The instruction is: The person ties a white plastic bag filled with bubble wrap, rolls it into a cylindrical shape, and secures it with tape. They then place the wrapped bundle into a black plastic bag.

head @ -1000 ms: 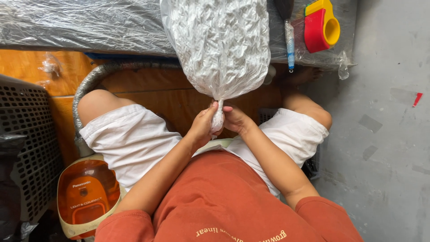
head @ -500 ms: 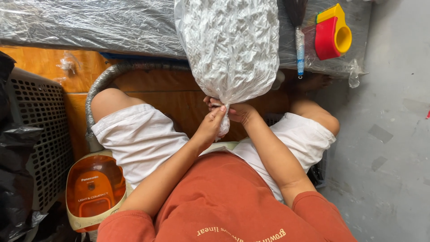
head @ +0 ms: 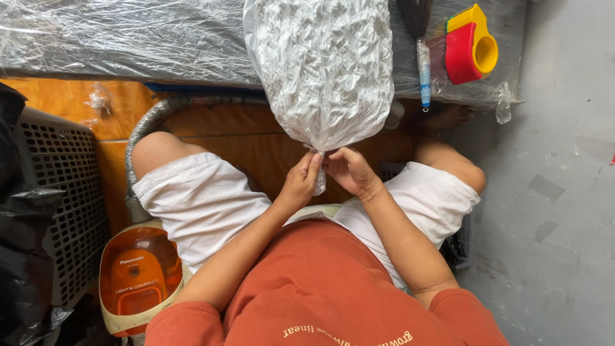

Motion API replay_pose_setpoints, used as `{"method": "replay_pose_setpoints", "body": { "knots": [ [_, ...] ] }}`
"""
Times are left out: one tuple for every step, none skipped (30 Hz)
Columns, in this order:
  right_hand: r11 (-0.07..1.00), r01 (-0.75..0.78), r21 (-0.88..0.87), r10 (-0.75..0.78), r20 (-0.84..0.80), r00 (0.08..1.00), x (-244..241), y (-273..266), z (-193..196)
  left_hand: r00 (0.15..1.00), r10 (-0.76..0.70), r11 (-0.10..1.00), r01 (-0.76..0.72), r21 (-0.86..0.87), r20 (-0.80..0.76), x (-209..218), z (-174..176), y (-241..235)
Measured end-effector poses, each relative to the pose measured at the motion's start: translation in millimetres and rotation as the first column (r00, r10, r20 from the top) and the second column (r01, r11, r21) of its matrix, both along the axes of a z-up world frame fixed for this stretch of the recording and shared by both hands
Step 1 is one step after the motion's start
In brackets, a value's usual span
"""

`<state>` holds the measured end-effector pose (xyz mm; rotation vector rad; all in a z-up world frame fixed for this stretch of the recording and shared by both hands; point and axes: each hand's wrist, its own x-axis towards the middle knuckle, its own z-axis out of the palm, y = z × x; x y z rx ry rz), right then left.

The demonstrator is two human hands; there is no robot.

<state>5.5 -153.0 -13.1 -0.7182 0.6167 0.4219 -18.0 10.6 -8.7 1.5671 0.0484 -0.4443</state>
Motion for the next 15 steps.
{"method": "replay_pose_setpoints", "body": {
  "knots": [
    [1.000, 0.000, 0.002, 0.000, 0.004, 1.000, 1, 5, 9, 1.000, 0.000, 1.000, 0.000, 0.002, 0.004, 0, -4, 0],
    [1.000, -0.014, -0.003, 0.014, 0.073, 0.997, 1, 10, 18, 1.000, -0.004, 1.000, 0.004, 0.006, 0.006, -1, -8, 0],
    [1.000, -0.027, -0.008, 0.028, 0.143, 0.989, 2, 15, 26, 1.000, -0.007, 1.000, 0.007, 0.009, 0.009, -1, -11, -1],
    [1.000, -0.026, -0.007, 0.027, 0.146, 0.989, 0, 14, 20, 1.000, -0.007, 1.000, 0.007, 0.011, 0.012, 2, 2, 2],
    [1.000, -0.016, -0.007, 0.017, 0.164, 0.986, -3, 13, 13, 0.999, -0.014, 0.999, 0.012, 0.049, 0.034, 5, 16, 4],
    [1.000, -0.008, -0.006, 0.009, 0.183, 0.983, -4, 12, 6, 0.998, -0.019, 0.996, 0.014, 0.088, 0.056, 8, 30, 6],
    [1.000, -0.008, -0.005, 0.009, 0.186, 0.983, -5, 12, 4, 0.998, -0.019, 0.996, 0.013, 0.089, 0.059, 6, 35, 7],
    [1.000, 0.006, 0.004, -0.007, 0.188, 0.982, -6, 13, 2, 0.996, -0.016, 0.987, 0.001, 0.159, 0.093, 5, 40, 8],
    [1.000, 0.020, 0.014, -0.022, 0.191, 0.981, -7, 14, 0, 0.992, -0.015, 0.974, -0.014, 0.228, 0.127, 3, 45, 9],
    [1.000, 0.020, 0.016, -0.023, 0.195, 0.981, -7, 16, 2, 0.991, -0.016, 0.973, -0.015, 0.230, 0.131, 2, 49, 9],
    [0.999, 0.029, 0.015, -0.032, 0.200, 0.979, -8, 18, 4, 0.978, -0.031, 0.938, -0.044, 0.345, 0.208, 2, 53, 9],
    [0.999, 0.042, 0.013, -0.044, 0.208, 0.977, -9, 19, 6, 0.957, -0.058, 0.889, -0.080, 0.450, 0.283, 1, 57, 9],
    [0.999, 0.046, 0.015, -0.048, 0.213, 0.976, -9, 18, 5, 0.955, -0.061, 0.889, -0.079, 0.451, 0.289, 1, 50, 12],
    [0.999, 0.036, -0.019, -0.031, 0.216, 0.976, -10, 17, 3, 0.923, -0.060, 0.848, -0.153, 0.507, 0.380, 0, 43, 15],
    [0.998, 0.026, -0.053, -0.014, 0.218, 0.976, -11, 16, 1, 0.881, -0.067, 0.801, -0.232, 0.551, 0.468, 0, 36, 19]
  ]
}}
